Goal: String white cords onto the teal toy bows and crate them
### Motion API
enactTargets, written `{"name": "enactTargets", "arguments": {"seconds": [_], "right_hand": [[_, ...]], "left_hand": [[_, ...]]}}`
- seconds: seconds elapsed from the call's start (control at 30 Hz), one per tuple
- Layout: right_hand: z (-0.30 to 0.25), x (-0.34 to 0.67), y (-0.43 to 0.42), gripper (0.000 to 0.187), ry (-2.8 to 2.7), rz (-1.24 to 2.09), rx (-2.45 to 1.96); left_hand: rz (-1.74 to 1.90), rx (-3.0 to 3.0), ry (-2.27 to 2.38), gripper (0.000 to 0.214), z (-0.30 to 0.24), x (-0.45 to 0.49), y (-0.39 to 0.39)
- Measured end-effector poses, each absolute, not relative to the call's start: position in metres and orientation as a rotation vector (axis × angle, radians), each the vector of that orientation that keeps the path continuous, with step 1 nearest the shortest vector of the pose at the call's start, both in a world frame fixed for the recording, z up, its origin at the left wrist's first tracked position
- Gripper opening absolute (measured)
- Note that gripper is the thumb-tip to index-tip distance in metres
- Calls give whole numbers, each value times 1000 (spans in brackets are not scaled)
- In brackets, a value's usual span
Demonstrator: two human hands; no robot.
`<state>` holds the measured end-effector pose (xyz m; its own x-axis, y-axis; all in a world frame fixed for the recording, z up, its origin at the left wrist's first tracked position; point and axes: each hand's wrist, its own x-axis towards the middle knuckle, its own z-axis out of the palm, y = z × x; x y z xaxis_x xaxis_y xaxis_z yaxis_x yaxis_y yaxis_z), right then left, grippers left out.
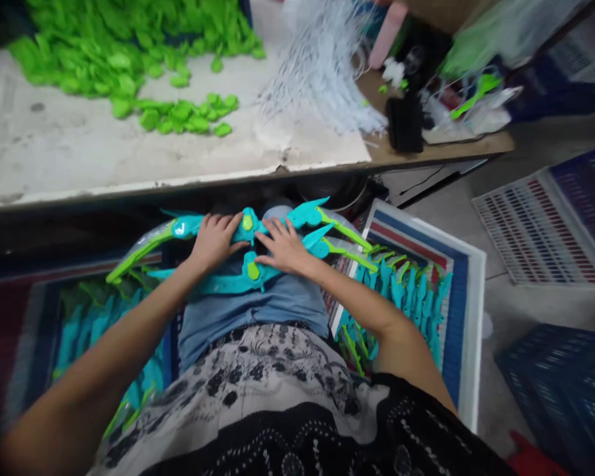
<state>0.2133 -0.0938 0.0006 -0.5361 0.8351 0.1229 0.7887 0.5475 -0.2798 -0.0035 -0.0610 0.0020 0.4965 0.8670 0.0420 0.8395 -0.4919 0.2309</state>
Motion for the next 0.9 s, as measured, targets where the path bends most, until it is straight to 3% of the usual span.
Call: {"name": "enactTargets", "arguments": {"seconds": [0.13, 0.27, 0.4, 0.5, 0.77, 0.9], "right_hand": [[36, 256, -34, 32, -2189, 98, -1574], [80, 326, 55, 32, -1802, -171, -2151], [92, 366, 111, 41, -1866, -38, -2442], [91, 383, 122, 43, -1887, 10, -2479], [95, 420, 121, 25, -1933, 40, -2400], [99, 414, 119, 21, -1938, 364, -2262]], "left_hand": [[180, 2587, 1591, 66, -7, 6, -67], [207, 2581, 1709, 63, -14, 8, -77], [180, 2574, 1709, 66, -16, 2, -76], [154, 2561, 1717, 66, -17, -4, -76], [173, 2616, 1708, 67, -20, -9, -77], [148, 2623, 1706, 65, -19, -7, -76]]}}
